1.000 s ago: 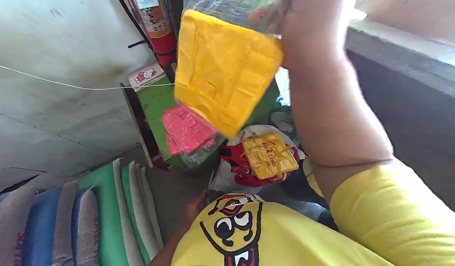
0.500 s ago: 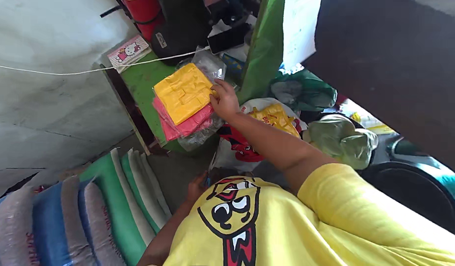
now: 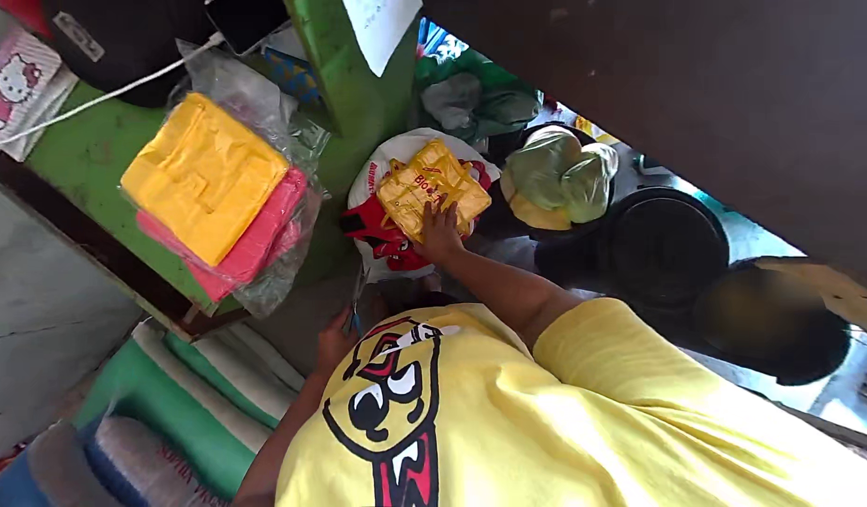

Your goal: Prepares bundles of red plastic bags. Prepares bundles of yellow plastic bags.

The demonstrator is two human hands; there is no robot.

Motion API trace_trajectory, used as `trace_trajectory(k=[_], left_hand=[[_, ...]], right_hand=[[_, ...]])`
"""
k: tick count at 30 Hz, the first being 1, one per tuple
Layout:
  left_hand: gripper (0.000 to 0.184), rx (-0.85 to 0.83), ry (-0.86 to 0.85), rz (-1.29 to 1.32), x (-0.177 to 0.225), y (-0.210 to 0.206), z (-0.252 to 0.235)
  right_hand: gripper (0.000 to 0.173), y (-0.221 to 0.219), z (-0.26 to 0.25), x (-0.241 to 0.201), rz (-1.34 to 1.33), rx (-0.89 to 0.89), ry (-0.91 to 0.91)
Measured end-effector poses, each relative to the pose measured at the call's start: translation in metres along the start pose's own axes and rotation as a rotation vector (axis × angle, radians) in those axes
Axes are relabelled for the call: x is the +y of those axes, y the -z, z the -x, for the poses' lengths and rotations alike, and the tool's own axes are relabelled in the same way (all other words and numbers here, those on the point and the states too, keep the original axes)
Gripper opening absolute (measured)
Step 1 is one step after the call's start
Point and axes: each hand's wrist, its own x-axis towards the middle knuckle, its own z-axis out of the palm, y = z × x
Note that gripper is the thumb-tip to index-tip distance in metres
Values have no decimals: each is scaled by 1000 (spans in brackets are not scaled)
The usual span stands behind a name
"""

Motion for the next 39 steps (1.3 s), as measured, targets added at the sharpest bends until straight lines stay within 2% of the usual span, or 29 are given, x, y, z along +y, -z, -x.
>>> trace_trajectory(k=[3,6,11,14,17,19,20,22,24,26,28,29,31,32,33,35,37,38,39], left_hand=[[51,-57,21,-25,20,2,-15],[52,-24,33,-10,41,2,-31],[50,47,48,45,62,1,-49],[51,44,46,42,64,0,-54],[51,76,39,53,63,-6,-53],[53,91,35,61,66,-8,-50],[53,100,22,78,68,-8,-48],[53,129,-10,114,68,-11,-43],[52,193,-58,144,65,-17,-39],[52,265,-72,177,61,-26,-38],[53,278,-32,205,64,-30,-37],[54,270,-15,210,66,-30,-38],[52,232,-15,190,73,-27,-40],[51,201,-33,160,78,-24,-43],[50,172,-57,126,84,-20,-47],[49,141,-100,70,103,-12,-52],[49,127,-101,14,120,-8,-61],[50,105,-73,-25,127,-7,-67],[51,63,-23,-67,134,-5,-73]], right_hand=[[83,7,5,-25,68,-122,47],[68,28,3,-26,87,-172,88],[36,103,-13,-12,-85,-196,120],[22,137,-30,8,-412,-143,146],[25,157,-35,27,-791,-138,182],[25,170,-23,34,-1016,-71,171],[28,175,-16,36,-1163,-24,174],[44,175,-2,41,-1473,47,187],[48,161,2,43,-1627,129,158],[57,129,-4,46,-1593,196,83],[64,85,-12,53,-1390,129,-75],[59,65,-13,57,-1244,30,-181],[46,44,-10,65,-903,-348,-325],[46,42,-8,68,-734,-506,-286],[49,45,-6,68,-575,-574,-204],[55,65,3,59,-346,-460,-48],[53,81,10,48,-258,-147,20],[65,81,6,45,-250,-2,14],[94,77,-2,44,-254,61,-18]])
